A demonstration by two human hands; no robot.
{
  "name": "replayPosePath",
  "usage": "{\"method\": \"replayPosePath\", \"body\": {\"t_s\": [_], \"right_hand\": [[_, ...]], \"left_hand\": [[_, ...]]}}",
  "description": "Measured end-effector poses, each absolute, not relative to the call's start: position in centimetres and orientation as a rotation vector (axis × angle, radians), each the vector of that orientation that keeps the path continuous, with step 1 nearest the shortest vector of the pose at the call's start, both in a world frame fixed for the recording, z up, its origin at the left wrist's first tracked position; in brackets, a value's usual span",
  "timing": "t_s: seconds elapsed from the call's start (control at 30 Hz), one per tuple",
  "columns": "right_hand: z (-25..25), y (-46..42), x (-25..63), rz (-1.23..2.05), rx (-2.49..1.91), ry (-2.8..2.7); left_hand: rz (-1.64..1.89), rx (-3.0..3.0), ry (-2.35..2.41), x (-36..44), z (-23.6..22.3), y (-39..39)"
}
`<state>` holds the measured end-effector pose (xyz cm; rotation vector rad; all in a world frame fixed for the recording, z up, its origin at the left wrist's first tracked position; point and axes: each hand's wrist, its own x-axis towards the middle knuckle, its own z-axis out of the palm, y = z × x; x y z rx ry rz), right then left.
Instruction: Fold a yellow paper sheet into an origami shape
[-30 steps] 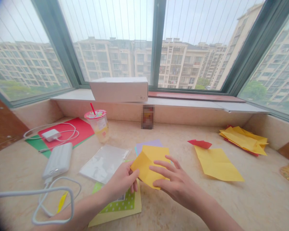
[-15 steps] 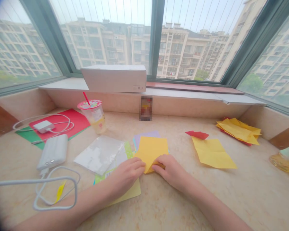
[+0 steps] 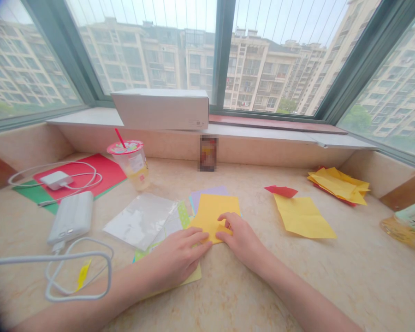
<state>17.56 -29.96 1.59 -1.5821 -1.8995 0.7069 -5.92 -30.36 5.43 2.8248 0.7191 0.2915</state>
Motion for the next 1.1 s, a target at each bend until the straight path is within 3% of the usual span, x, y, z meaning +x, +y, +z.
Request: {"method": "replayPosePath", "body": {"t_s": [0.33, 0.7, 1.1], "right_hand": [[1.5, -30.5, 19.3, 0.046, -1.204, -2.363], [3.4, -30.0, 21.1, 0.075, -1.062, -2.666], [4.1, -30.1, 21.9, 0.315, -1.093, -2.732]], "left_hand": [[0.26, 2.835, 0.685, -6.0, 5.3, -30.3], [0.3, 2.916, 0.674, -6.0, 4.9, -30.4], [0.285, 2.931, 0.686, -6.0, 4.7, -30.7]]}}
